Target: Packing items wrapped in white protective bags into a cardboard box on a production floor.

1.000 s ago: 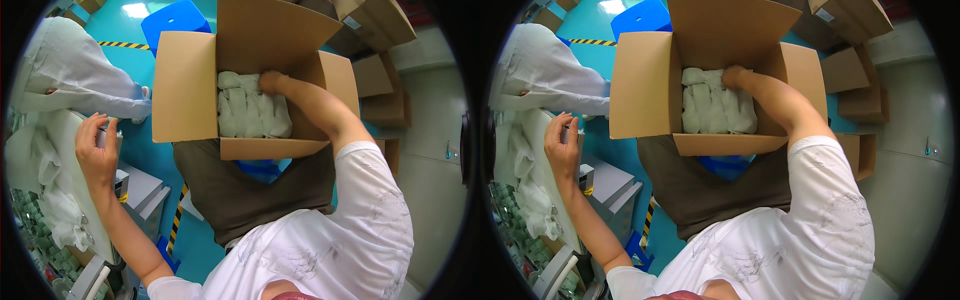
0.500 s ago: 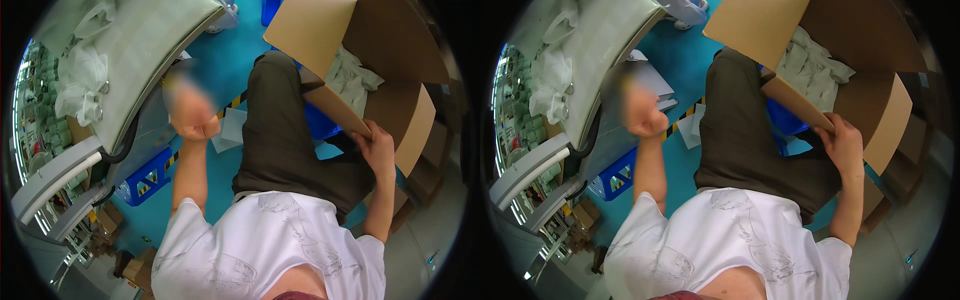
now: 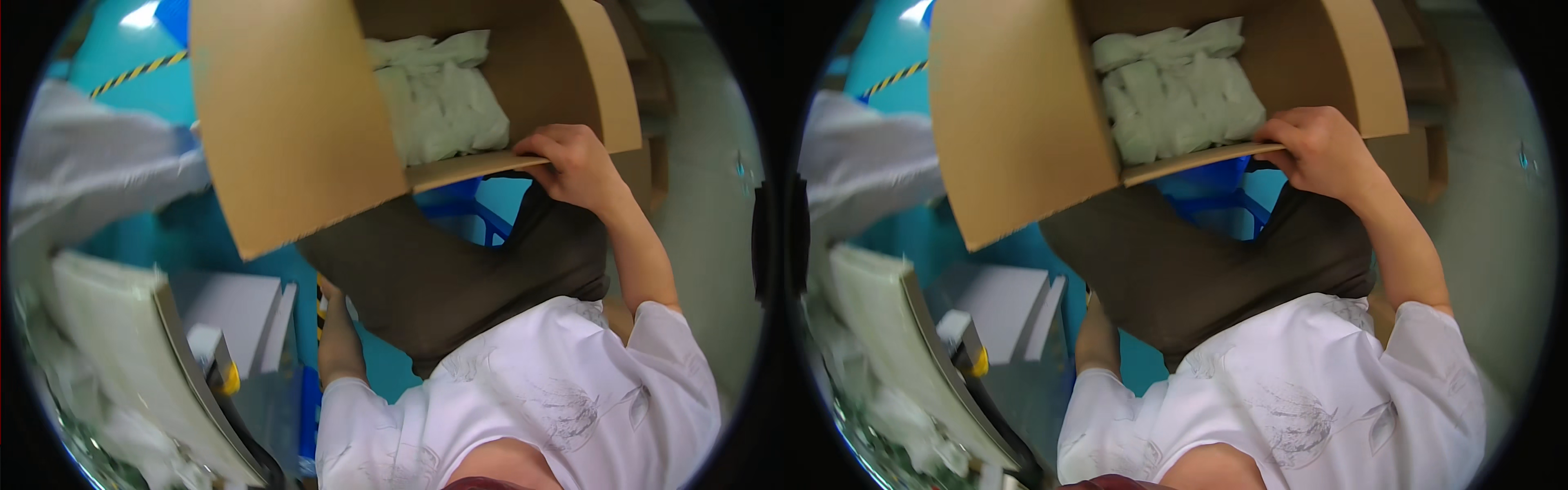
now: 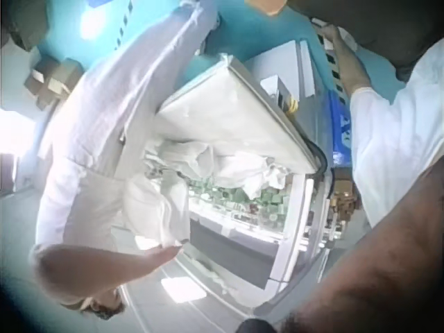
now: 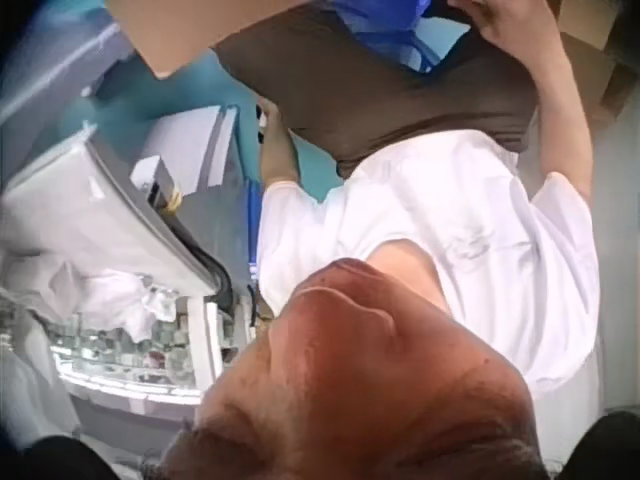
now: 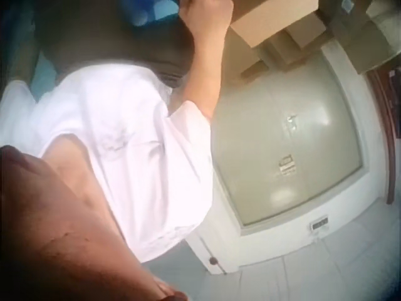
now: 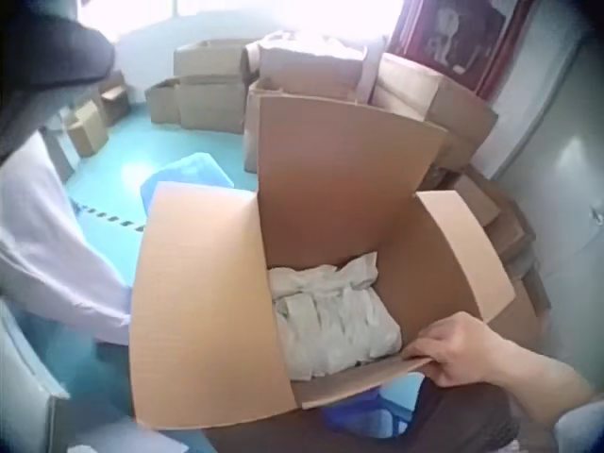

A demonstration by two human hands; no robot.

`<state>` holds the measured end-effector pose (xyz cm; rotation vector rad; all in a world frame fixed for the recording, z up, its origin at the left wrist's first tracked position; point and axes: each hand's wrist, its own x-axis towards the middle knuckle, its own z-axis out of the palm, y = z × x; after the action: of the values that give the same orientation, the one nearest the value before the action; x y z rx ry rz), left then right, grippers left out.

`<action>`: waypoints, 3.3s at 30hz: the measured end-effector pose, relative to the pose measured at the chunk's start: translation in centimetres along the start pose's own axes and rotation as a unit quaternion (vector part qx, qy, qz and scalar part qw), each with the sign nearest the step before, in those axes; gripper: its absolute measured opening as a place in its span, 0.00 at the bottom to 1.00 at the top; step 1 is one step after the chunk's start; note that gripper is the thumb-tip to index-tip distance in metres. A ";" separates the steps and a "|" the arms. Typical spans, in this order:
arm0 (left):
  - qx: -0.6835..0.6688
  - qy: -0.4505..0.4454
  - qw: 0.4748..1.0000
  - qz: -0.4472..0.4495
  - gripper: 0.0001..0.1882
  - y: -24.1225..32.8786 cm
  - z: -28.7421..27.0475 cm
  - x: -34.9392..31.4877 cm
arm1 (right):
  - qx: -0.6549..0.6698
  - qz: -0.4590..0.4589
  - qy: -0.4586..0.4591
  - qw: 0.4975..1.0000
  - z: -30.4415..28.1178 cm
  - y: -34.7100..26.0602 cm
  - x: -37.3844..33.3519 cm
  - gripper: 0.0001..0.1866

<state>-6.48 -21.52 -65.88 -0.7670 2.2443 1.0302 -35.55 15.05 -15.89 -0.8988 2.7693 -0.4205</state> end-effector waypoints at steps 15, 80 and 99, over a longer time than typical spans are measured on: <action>-0.057 -0.017 0.973 0.222 0.28 2.3 -0.4 3.9 | -0.009 -0.002 -0.010 1.000 0.2 -1.9 -0.3 0.17; 0.673 -0.059 0.697 0.241 0.68 56.9 -11.9 -5.1 | 0.014 -0.118 0.059 0.991 0.9 0.7 -1.5 0.14; 0.281 0.433 0.701 0.492 0.12 54.0 -33.0 -24.3 | 0.081 -0.032 0.028 0.996 -0.7 -1.0 -1.8 0.25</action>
<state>-34.73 -11.99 -5.02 0.4685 3.6701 0.1756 -33.75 15.51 -14.72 -0.9515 2.7136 -0.6791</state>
